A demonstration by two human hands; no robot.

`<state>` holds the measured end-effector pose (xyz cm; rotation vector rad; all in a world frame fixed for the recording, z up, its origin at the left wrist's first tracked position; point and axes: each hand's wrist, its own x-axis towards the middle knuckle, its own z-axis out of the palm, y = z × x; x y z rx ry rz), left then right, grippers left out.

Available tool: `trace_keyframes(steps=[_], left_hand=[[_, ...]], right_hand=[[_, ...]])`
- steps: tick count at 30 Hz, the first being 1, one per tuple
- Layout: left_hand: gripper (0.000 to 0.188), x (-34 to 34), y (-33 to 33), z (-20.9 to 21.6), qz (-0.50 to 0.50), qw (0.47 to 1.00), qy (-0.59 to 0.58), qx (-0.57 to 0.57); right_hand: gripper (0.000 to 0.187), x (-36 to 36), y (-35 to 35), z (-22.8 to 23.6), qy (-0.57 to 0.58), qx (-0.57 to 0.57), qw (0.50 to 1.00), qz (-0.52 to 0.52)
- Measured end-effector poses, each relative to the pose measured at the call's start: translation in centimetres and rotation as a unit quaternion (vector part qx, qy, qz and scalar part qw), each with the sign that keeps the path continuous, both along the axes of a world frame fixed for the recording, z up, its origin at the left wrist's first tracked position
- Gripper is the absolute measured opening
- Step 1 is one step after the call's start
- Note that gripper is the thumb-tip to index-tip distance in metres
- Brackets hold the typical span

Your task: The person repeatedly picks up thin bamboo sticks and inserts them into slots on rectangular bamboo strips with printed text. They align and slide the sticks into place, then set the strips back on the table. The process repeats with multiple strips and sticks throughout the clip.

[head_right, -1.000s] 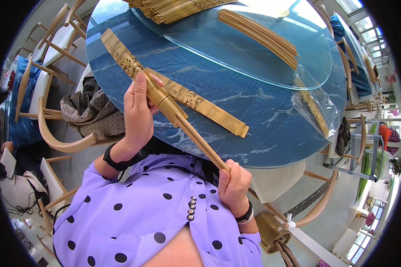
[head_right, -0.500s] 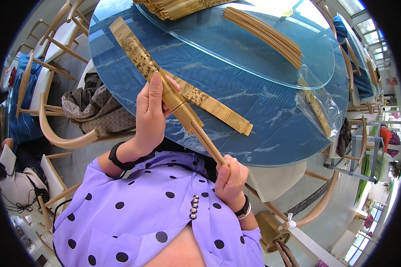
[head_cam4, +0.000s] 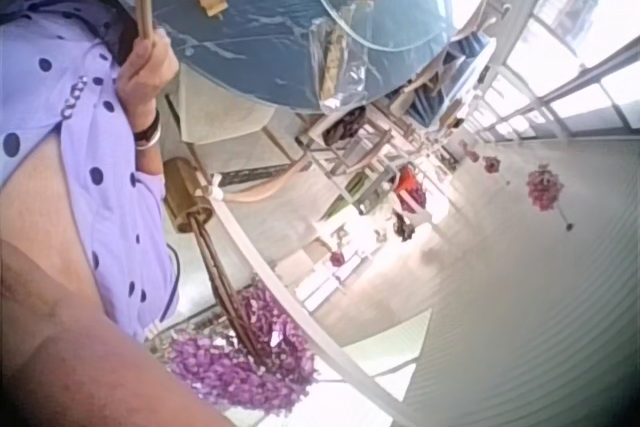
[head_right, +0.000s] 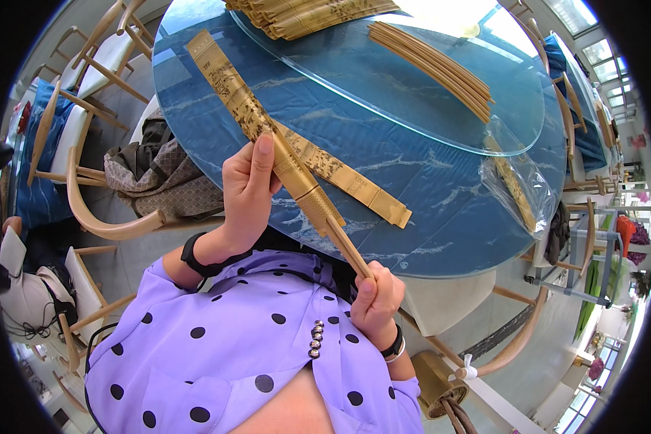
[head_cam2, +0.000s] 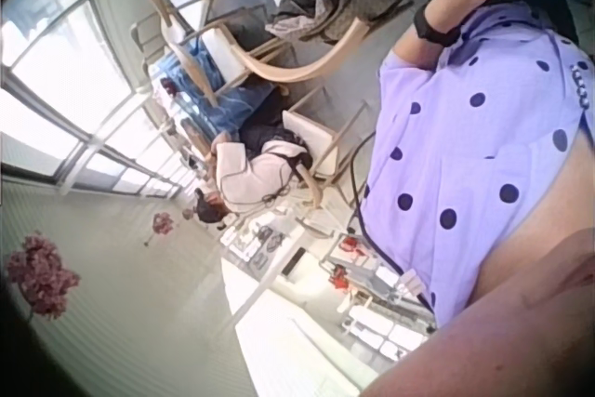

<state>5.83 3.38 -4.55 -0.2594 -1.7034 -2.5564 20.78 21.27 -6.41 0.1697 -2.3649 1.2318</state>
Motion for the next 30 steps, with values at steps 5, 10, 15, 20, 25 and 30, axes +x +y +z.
trace_keyframes(steps=[5,10,15,20,25,30], left_hand=[[0.032,0.1,0.0,0.4,0.024,1.000,0.015,-0.010],[0.029,0.0,0.5,-0.9,0.012,0.998,0.058,-0.010],[0.028,0.2,0.8,-0.9,0.015,0.999,0.040,0.025],[0.025,-0.6,0.6,-1.1,0.042,0.997,0.053,0.021],[0.023,-0.3,1.0,-1.4,0.051,0.996,0.065,0.026],[0.021,-0.2,1.4,-0.8,0.049,0.996,0.067,0.020]], right_hand=[[0.035,0.2,0.2,0.1,0.011,0.011,1.000,-0.016],[0.036,-0.3,0.0,0.4,0.011,0.023,1.000,-0.007],[0.034,-0.6,0.0,0.3,0.012,0.012,1.000,0.012],[0.032,-0.2,0.1,0.4,0.017,0.023,1.000,0.009],[0.032,-0.1,-0.1,0.2,0.025,0.014,1.000,-0.002],[0.031,-0.2,0.2,0.2,0.025,0.026,0.999,-0.002]])
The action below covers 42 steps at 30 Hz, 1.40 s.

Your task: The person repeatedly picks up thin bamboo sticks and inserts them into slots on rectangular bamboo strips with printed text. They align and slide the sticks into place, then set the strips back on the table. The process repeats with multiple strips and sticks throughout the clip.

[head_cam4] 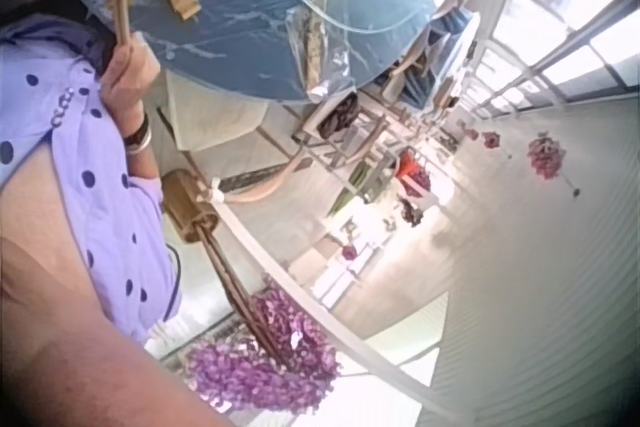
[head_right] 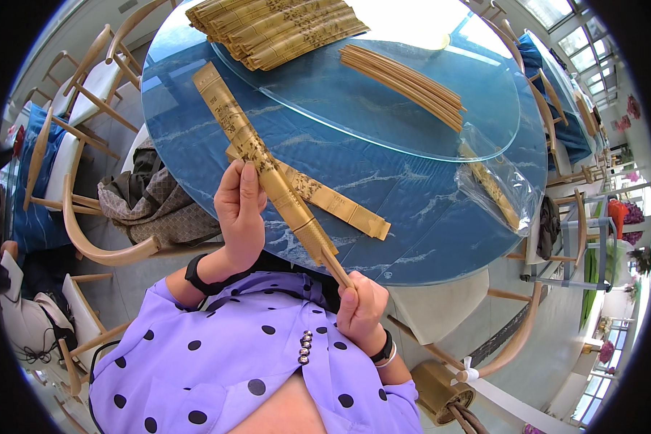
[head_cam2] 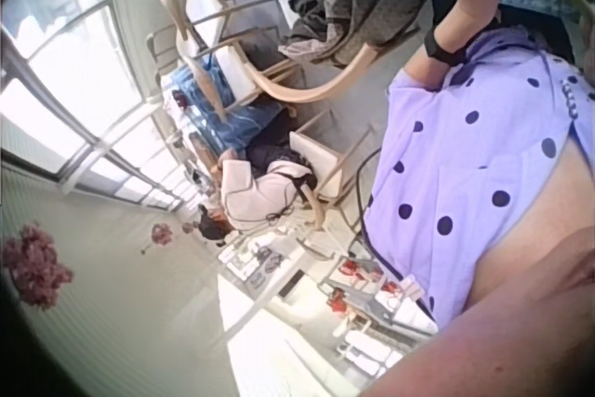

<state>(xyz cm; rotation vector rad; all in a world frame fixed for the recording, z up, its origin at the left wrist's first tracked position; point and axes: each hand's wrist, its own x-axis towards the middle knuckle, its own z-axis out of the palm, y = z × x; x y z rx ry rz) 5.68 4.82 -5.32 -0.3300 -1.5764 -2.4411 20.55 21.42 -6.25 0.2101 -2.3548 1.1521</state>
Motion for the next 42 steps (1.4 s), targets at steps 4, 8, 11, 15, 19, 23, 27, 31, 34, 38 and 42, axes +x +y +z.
trace_keyframes(steps=[4,8,11,15,19,23,27,31,34,38,42], left_hand=[[0.022,-0.1,-0.4,-0.4,-0.028,0.999,-0.012,0.027],[0.022,0.3,-0.2,-0.6,-0.004,1.000,0.008,-0.018],[0.026,0.7,-0.2,-0.7,-0.052,0.998,-0.032,0.005],[0.042,-0.4,-0.4,1.4,-0.046,0.998,-0.045,0.007],[0.048,-0.6,-0.5,0.9,-0.068,0.996,-0.063,0.008],[0.046,-0.6,-0.4,0.6,-0.082,0.992,-0.091,0.010],[0.045,-1.1,-0.9,0.6,-0.080,0.993,-0.088,0.018],[0.044,-1.9,-1.5,1.1,-0.069,0.994,-0.086,0.012],[0.043,-1.9,-1.5,1.2,-0.065,0.995,-0.081,0.001],[0.043,-1.8,-1.4,1.0,-0.048,0.996,-0.074,-0.011],[0.043,-1.8,-1.4,1.1,-0.054,0.996,-0.069,-0.024]], right_hand=[[0.030,0.3,0.1,0.0,0.000,0.019,1.000,0.004],[0.030,-0.1,-0.4,0.4,0.013,0.015,1.000,0.008],[0.029,-0.4,-0.6,0.5,0.019,0.027,0.999,-0.005],[0.027,-0.3,-0.3,0.4,-0.012,-0.005,1.000,0.022],[0.022,-0.7,-0.5,0.5,-0.008,0.000,1.000,0.029],[0.021,-0.8,-0.7,0.5,-0.017,-0.015,0.999,0.029],[0.020,-1.1,-0.5,0.8,-0.061,-0.015,0.997,0.045],[0.022,-0.9,-0.1,1.9,-0.047,-0.022,0.998,0.028],[0.042,-1.6,0.0,1.9,0.108,0.049,0.993,0.028],[0.038,-1.1,-0.5,1.9,0.113,0.109,0.986,0.058],[0.036,-0.6,-0.6,1.8,0.134,0.182,0.973,0.040]])
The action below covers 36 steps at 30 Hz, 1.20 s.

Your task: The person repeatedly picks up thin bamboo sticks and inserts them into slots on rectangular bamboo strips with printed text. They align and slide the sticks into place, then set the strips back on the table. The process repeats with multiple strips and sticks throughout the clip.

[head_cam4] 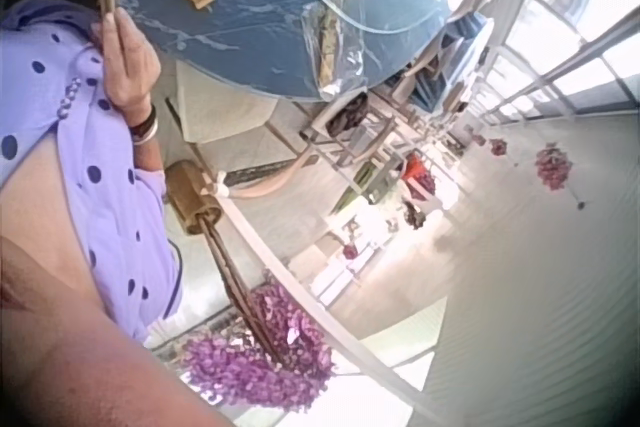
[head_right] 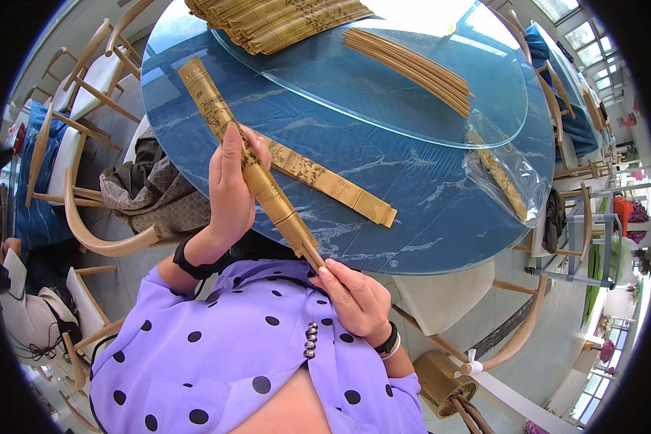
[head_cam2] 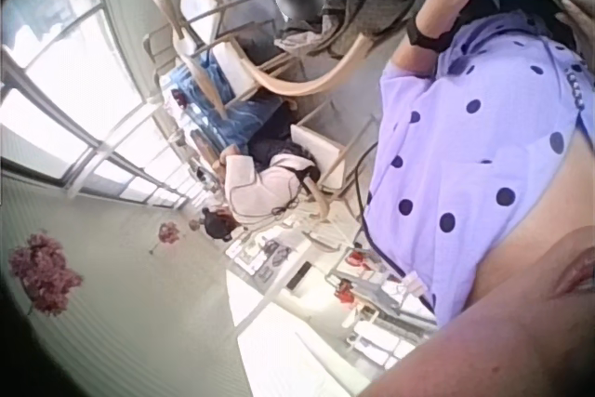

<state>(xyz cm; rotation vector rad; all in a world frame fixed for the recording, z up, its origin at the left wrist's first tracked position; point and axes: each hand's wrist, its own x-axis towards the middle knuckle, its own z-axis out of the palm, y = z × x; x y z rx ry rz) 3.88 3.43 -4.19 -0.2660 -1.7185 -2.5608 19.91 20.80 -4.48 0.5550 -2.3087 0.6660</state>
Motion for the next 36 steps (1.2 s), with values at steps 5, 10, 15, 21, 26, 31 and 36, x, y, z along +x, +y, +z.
trace_keyframes(steps=[5,10,15,21,26,31,36], left_hand=[[0.042,0.8,0.5,0.3,-0.039,0.999,-0.005,0.031],[0.041,0.8,0.4,0.3,-0.040,0.999,0.000,0.017],[0.042,0.4,-0.6,-0.2,-0.052,0.998,0.003,-0.034],[0.044,0.7,-1.1,-0.5,-0.062,0.994,-0.011,-0.093],[0.045,1.5,-0.9,-0.7,-0.078,0.992,0.004,-0.097],[0.044,1.9,-0.5,-0.7,-0.101,0.991,-0.013,-0.084],[0.044,1.8,-0.6,-0.5,-0.108,0.990,-0.019,-0.086]], right_hand=[[0.035,-0.2,-0.4,0.0,0.012,-0.012,1.000,-0.014],[0.034,-0.7,-0.7,0.3,0.006,-0.016,1.000,-0.018],[0.028,-1.1,-0.5,0.3,-0.022,0.007,0.999,0.040],[0.026,-1.1,-0.3,1.0,-0.066,0.025,0.994,0.086],[0.028,-1.1,-0.8,0.7,-0.036,0.003,0.998,0.054],[0.032,-1.3,-0.9,1.0,-0.035,-0.002,0.998,0.059],[0.031,-1.4,-0.9,1.1,-0.043,-0.019,0.997,0.064]])
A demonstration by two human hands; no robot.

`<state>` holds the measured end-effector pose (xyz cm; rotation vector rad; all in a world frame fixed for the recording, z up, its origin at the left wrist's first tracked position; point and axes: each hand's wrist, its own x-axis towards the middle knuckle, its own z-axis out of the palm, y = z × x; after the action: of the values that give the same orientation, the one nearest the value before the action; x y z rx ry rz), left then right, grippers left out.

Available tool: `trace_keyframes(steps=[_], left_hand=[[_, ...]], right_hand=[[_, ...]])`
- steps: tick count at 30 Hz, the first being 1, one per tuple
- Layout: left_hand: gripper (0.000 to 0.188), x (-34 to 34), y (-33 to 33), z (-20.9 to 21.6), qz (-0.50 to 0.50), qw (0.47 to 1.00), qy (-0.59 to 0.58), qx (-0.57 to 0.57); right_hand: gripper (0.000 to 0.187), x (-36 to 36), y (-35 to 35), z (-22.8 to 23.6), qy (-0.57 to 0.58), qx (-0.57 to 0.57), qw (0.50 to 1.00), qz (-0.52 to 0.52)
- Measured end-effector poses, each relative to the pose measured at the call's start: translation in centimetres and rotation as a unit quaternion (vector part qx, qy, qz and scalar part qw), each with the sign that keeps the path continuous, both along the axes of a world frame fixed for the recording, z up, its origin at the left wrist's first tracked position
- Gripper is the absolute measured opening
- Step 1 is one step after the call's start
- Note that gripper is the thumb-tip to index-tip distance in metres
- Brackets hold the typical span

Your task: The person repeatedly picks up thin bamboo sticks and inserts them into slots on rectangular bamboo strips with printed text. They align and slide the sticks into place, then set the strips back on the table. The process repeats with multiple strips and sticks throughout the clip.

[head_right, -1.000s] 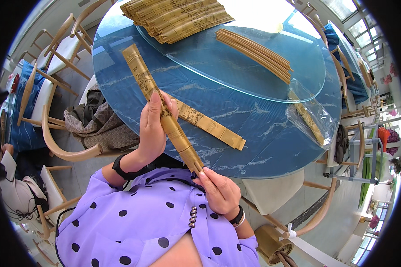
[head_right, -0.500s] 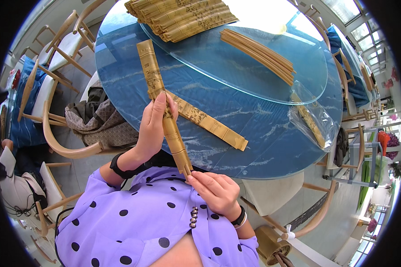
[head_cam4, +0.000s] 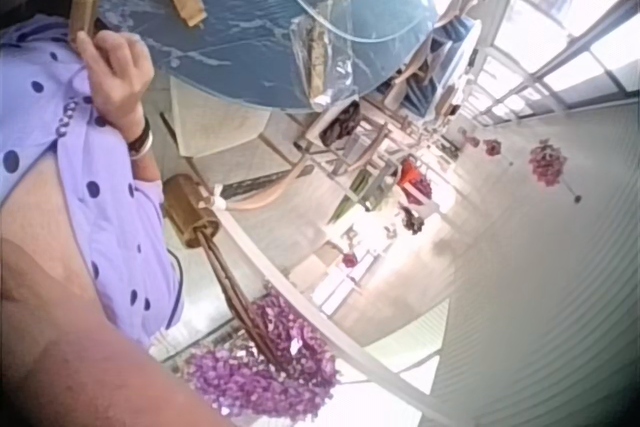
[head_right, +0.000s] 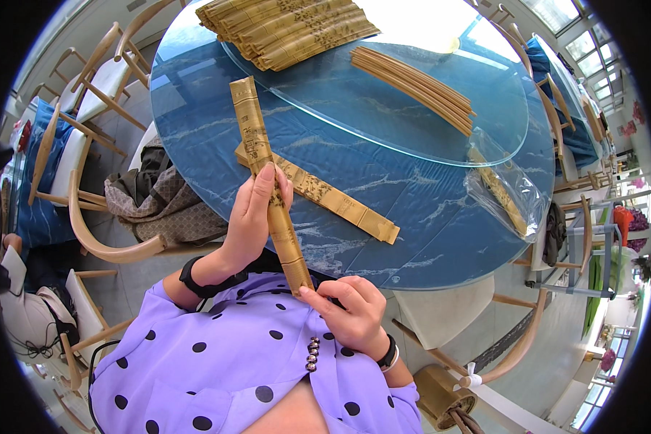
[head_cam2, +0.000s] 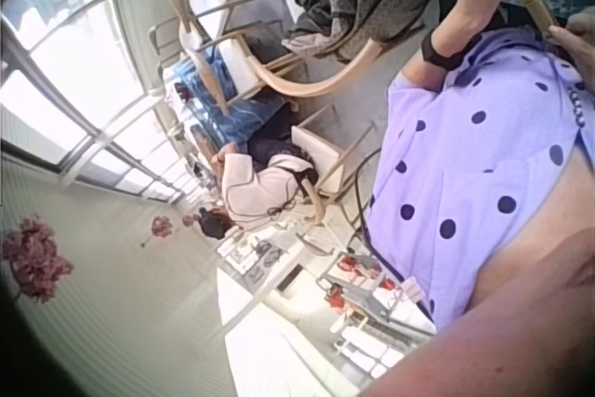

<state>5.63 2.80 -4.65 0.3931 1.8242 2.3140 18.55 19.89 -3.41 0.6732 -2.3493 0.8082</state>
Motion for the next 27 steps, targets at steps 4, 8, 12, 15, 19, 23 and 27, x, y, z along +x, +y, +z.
trace_keyframes(steps=[4,8,12,15,19,23,27], left_hand=[[0.043,0.0,0.0,-0.3,0.004,1.000,0.017,-0.006],[0.043,0.2,0.2,-0.5,-0.004,1.000,0.003,-0.002],[0.042,0.6,0.2,-0.6,-0.015,1.000,-0.008,-0.005],[0.042,0.5,0.5,-0.4,-0.018,1.000,-0.004,0.001],[0.048,0.7,1.2,-0.4,-0.007,1.000,-0.018,0.002],[0.045,0.5,1.3,-0.9,-0.018,1.000,0.001,-0.021],[0.044,0.1,1.3,-1.2,-0.036,0.999,-0.014,-0.014]], right_hand=[[0.031,-0.3,0.1,0.2,-0.011,-0.006,1.000,0.021],[0.030,-0.3,0.2,0.1,-0.012,-0.008,0.999,0.028],[0.030,0.0,0.0,-0.1,-0.038,-0.013,0.999,0.010],[0.031,0.1,0.0,-0.3,-0.033,-0.008,0.999,-0.009],[0.032,0.2,-0.5,-0.4,-0.047,-0.019,0.999,-0.021],[0.030,0.1,-0.7,-0.2,-0.054,-0.015,0.998,-0.020],[0.027,0.0,-1.0,-0.2,-0.063,-0.030,0.997,-0.024]])
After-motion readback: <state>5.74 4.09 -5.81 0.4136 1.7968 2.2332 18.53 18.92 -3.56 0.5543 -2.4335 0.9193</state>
